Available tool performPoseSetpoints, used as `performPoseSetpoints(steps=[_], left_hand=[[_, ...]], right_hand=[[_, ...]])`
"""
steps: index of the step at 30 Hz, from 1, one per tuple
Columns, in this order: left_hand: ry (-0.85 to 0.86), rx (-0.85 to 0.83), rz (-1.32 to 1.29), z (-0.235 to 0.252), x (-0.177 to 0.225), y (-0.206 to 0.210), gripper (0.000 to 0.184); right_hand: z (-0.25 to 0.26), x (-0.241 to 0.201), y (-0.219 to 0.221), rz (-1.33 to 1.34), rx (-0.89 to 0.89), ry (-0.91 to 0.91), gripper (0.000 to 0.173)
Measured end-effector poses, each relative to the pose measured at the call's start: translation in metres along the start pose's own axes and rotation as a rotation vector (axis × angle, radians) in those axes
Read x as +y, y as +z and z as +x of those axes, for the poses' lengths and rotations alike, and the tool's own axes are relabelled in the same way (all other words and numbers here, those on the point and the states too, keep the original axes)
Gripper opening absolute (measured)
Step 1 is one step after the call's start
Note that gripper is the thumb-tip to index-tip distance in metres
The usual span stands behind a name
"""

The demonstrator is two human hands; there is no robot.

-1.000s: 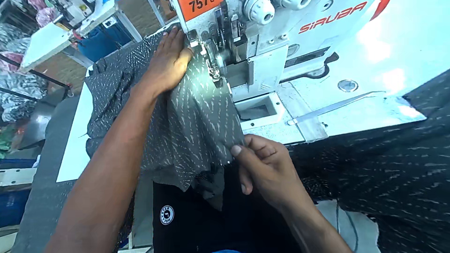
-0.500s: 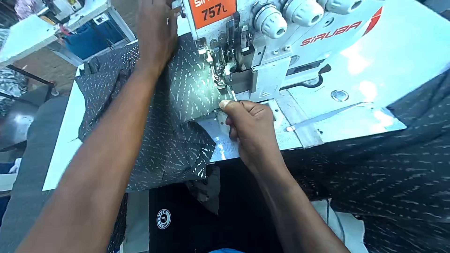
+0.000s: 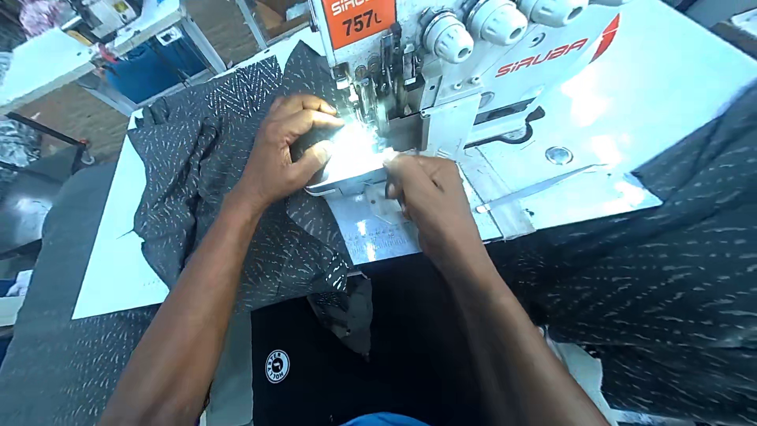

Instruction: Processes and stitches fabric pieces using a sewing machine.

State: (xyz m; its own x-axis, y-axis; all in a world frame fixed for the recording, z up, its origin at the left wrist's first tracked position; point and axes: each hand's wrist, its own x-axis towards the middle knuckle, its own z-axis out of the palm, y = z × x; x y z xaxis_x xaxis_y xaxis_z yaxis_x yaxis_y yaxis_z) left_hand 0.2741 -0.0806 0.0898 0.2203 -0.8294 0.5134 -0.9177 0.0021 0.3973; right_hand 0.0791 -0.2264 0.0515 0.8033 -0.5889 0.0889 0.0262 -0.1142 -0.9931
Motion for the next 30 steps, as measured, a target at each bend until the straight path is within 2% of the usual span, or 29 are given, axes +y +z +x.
performPoseSetpoints(steps=[2, 3, 5, 6, 8, 10, 13, 16, 18, 20, 22, 24, 26, 28, 30], left_hand=[[-0.020, -0.045, 0.162, -0.009, 0.020, -0.002, 0.057], [-0.040, -0.055, 0.255, -0.015, 0.037, -0.002, 0.058], [-0.060, -0.050, 0.374, -0.030, 0.071, 0.002, 0.037], [-0.055, -0.032, 0.389, -0.037, 0.081, 0.006, 0.026], [-0.066, 0.009, 0.323, -0.045, 0.096, 0.010, 0.020], [-0.137, 0.051, 0.182, -0.046, 0.114, 0.014, 0.019], [-0.186, 0.185, 0.092, -0.029, 0.125, 0.038, 0.016], [-0.120, 0.303, 0.226, 0.000, 0.119, 0.060, 0.017], [-0.090, 0.304, 0.292, 0.002, 0.124, 0.053, 0.016], [-0.126, 0.351, 0.208, -0.027, 0.132, 0.033, 0.012], [-0.280, 0.539, -0.137, -0.074, 0.130, 0.010, 0.012], [-0.587, 0.922, -0.563, -0.120, 0.122, -0.004, 0.017], [-0.799, 1.256, -0.948, -0.158, 0.116, -0.016, 0.029], [-0.942, 1.443, -1.113, -0.191, 0.114, -0.017, 0.030], [-1.033, 1.526, -1.157, -0.213, 0.121, -0.012, 0.028]], right_hand=[[-0.026, 0.005, -0.004, -0.091, 0.104, -0.180, 0.046], [-0.035, 0.008, -0.006, -0.148, 0.162, -0.307, 0.036], [-0.039, 0.006, -0.007, -0.329, 0.185, -0.504, 0.015], [-0.037, 0.001, -0.006, -0.453, 0.145, -0.552, 0.026], [-0.027, -0.010, 0.001, -0.710, 0.049, -0.596, 0.042], [-0.022, -0.011, 0.002, -0.783, 0.064, -0.648, 0.032], [-0.010, -0.003, -0.009, -0.629, 0.218, -0.613, 0.026], [0.004, -0.002, -0.005, -0.516, 0.315, -0.533, 0.024], [-0.008, -0.006, -0.007, -0.495, 0.277, -0.522, 0.031], [-0.042, -0.004, -0.017, -0.480, 0.188, -0.522, 0.037], [-0.069, 0.012, -0.024, -0.399, 0.157, -0.505, 0.034], [-0.082, 0.029, -0.023, -0.341, 0.136, -0.469, 0.030], [-0.081, 0.035, -0.014, -0.322, 0.100, -0.455, 0.029], [-0.077, 0.034, -0.003, -0.315, 0.060, -0.471, 0.026], [-0.073, 0.034, 0.008, -0.332, 0.007, -0.499, 0.024]])
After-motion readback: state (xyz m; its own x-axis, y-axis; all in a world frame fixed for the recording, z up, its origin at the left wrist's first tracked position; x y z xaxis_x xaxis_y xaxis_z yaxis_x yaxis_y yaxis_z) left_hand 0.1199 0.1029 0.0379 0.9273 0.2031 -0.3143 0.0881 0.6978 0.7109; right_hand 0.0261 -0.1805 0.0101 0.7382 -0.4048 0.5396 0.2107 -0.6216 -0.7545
